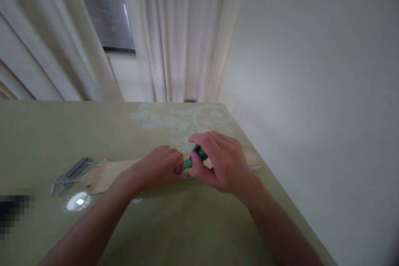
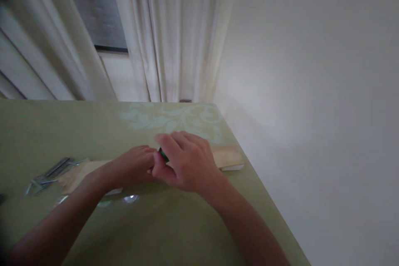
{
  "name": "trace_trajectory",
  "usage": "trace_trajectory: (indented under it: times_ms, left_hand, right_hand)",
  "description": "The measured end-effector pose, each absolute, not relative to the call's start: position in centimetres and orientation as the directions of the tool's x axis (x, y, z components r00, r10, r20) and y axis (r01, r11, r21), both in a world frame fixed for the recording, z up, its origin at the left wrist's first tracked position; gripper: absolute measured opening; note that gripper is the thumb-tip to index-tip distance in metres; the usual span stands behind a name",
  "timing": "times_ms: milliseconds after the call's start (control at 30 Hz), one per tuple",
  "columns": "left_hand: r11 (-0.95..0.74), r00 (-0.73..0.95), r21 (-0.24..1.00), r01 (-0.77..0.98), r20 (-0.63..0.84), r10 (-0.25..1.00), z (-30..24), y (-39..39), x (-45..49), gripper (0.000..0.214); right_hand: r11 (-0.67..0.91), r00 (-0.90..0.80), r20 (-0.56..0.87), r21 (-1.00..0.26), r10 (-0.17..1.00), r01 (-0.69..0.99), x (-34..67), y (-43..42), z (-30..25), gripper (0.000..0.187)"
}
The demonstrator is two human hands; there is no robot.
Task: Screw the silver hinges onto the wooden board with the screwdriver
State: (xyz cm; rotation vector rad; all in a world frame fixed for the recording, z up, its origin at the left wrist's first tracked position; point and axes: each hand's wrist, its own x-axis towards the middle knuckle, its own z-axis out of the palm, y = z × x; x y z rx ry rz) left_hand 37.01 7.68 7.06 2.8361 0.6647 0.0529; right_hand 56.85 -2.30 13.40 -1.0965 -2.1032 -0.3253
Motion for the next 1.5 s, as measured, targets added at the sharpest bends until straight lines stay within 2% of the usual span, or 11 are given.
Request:
trace_trajectory:
  times_ms: [100,267,400,567,667,867,1033,1167,1300,1367,1500]
  left_hand:
    - [-0.855,0.877,0.202,0.477,-0.051,0.478,7.5,7.5,37.2,0.013]
    - [-0.846,0.867,0.194,0.497,-0.109,0.485,8.5,7.1,37.4,0.012]
    - [-0.801,0.85,0.288,0.526,-0.147,0.505,8.9,7.1,37.0,0.007]
    - [-0.784,0.88,0.407,0.47,-0.15,0.45,8.9,7.3,36.8,0.022]
    - [-0.81,0.877,0.339,0.479,-0.148,0.457,9.3,7.1,37.3,0.025]
    - [-0.867,0.862,0.044,0.496,-0.142,0.486,9.1,6.1,38.1,0.015]
    - [-0.876,0.873,-0.109,0.469,-0.094,0.479,8.6,5.0,38.7,0.021]
    - [-0.845,0.839,-0.11,0.523,-0.104,0.533,9.0,4.5,38.7,0.026]
    - [-0.853,0.848,0.023,0.522,-0.126,0.515,9.2,4.8,38.1,0.012]
    - [-0.862,0.859,0.05,0.504,-0.137,0.494,9.1,5.0,37.8,0.017]
    - [-0.872,0.866,-0.044,0.488,-0.1,0.49,8.4,5.2,38.0,0.023]
  right_hand:
    - [0.616,-0.359,0.72,-0.119,0.593,0.779,56.9,-2.3,13.9,0.025]
    - [0.558,-0.322,0.732,-0.096,0.601,0.824,57.5,-2.1,14.3,0.019]
    - [0.531,-0.296,0.736,-0.1,0.608,0.842,58.2,-1.8,14.1,0.017]
    - [0.506,-0.29,0.724,-0.094,0.626,0.857,58.3,-1.4,13.8,0.015]
    - [0.501,-0.287,0.714,-0.103,0.638,0.859,58.1,-1.1,13.6,0.014]
    - [0.52,-0.298,0.702,-0.121,0.647,0.845,58.0,-1.0,13.3,0.015]
    - [0.558,-0.347,0.665,-0.127,0.662,0.82,58.0,-1.3,13.6,0.017]
    - [0.582,-0.364,0.646,-0.154,0.671,0.799,58.1,-1.5,13.8,0.019]
    - [0.537,-0.34,0.636,-0.139,0.693,0.832,58.2,-1.6,13.8,0.017]
    - [0.482,-0.303,0.641,-0.119,0.705,0.868,58.2,-1.7,13.7,0.018]
    - [0.445,-0.259,0.668,-0.121,0.698,0.887,58.1,-1.7,13.6,0.034]
